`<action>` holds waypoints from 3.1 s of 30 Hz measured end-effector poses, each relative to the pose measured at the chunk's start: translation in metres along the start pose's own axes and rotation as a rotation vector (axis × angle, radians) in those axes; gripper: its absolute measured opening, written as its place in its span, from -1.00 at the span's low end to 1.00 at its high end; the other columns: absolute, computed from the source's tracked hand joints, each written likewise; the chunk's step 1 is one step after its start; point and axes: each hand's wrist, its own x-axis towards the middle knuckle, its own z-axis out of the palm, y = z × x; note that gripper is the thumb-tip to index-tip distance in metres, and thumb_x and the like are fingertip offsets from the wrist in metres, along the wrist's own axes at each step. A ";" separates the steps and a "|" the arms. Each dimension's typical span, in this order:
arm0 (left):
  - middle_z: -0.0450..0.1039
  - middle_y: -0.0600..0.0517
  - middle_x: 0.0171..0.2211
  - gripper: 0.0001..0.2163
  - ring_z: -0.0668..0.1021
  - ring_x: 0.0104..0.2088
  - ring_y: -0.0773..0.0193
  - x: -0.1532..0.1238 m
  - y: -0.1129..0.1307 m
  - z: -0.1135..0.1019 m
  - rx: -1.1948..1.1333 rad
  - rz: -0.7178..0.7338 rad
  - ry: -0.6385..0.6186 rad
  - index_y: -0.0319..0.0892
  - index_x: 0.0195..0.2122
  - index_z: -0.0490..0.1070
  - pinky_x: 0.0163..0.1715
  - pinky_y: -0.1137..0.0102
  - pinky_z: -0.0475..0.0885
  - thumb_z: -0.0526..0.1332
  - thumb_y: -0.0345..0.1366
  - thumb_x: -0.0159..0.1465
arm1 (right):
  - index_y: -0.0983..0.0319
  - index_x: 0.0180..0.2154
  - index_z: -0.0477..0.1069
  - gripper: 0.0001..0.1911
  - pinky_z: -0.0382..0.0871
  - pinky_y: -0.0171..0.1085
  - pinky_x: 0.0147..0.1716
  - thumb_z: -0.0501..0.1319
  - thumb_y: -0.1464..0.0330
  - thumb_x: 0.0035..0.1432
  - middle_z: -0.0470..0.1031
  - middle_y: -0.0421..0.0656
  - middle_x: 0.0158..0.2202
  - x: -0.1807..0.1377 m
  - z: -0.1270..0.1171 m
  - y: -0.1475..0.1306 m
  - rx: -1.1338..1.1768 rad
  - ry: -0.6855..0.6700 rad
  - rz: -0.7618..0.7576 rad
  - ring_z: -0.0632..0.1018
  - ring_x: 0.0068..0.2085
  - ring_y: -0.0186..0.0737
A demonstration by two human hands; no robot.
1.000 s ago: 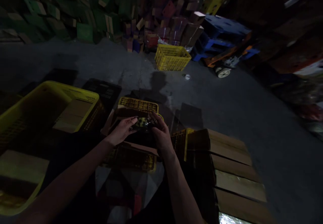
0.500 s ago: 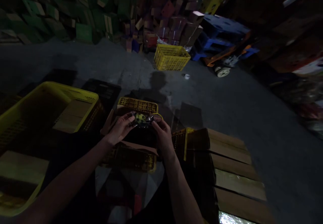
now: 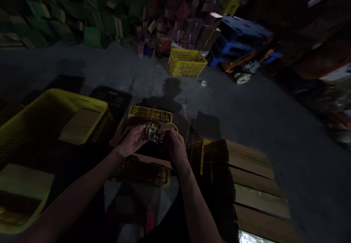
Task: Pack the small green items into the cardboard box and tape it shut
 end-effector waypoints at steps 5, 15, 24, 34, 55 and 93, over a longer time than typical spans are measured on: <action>0.66 -0.05 -0.10 -0.69 0.69 -0.17 0.13 -0.006 0.004 0.007 -0.006 -0.087 -0.052 -0.09 0.10 0.57 -0.21 0.32 0.56 0.31 -0.24 0.34 | 0.14 -0.29 0.62 -0.72 0.45 -0.29 -0.27 0.47 0.09 0.10 0.59 -0.22 -0.36 -0.002 0.001 -0.004 -0.045 -0.012 -0.013 0.55 -0.35 -0.25; 0.67 -0.01 -0.21 -0.66 0.67 -0.26 0.19 -0.012 0.005 0.010 0.050 -0.102 -0.078 -0.05 0.10 0.58 -0.24 0.35 0.54 0.37 -0.22 0.29 | 0.14 -0.27 0.62 -0.74 0.45 -0.29 -0.27 0.51 0.14 0.07 0.59 -0.23 -0.37 -0.002 0.000 -0.001 -0.064 -0.051 -0.008 0.55 -0.35 -0.25; 0.67 -0.03 -0.08 -0.66 0.67 -0.14 0.23 -0.005 0.002 0.008 0.018 0.024 -0.091 -0.10 0.11 0.58 -0.17 0.42 0.54 0.40 -0.26 0.30 | 0.15 -0.26 0.65 -0.68 0.44 -0.30 -0.32 0.49 0.06 0.09 0.62 -0.21 -0.35 -0.004 0.002 -0.003 -0.110 -0.075 0.022 0.56 -0.35 -0.24; 0.63 -0.02 -0.05 -0.56 0.63 -0.08 0.22 -0.002 0.003 0.006 0.139 0.205 0.001 -0.09 0.09 0.57 -0.07 0.38 0.49 0.51 -0.20 0.19 | 0.11 -0.07 0.65 -0.52 0.46 -0.12 0.08 0.30 -0.10 0.24 0.68 -0.12 -0.05 -0.003 -0.009 -0.002 -0.408 -0.074 -0.107 0.59 0.09 0.03; 0.51 -0.12 0.22 -0.57 0.51 0.23 -0.03 -0.004 0.002 0.003 0.103 0.142 -0.114 -0.06 0.18 0.51 0.17 0.15 0.41 0.28 -0.04 0.34 | 0.06 0.02 0.54 -0.52 0.49 -0.16 0.01 0.50 0.26 0.03 0.64 -0.17 -0.01 0.004 -0.011 0.009 -0.333 -0.162 -0.084 0.60 0.03 -0.04; 0.62 -0.10 0.03 -0.60 0.64 -0.05 0.15 -0.011 0.007 0.010 0.123 0.031 -0.071 -0.14 0.07 0.57 -0.07 0.35 0.51 0.48 -0.31 0.20 | 0.04 0.16 0.51 -0.54 0.35 -0.04 0.27 0.24 0.37 0.24 0.54 -0.14 0.20 0.004 -0.013 0.011 -0.617 -0.133 -0.282 0.51 0.23 -0.03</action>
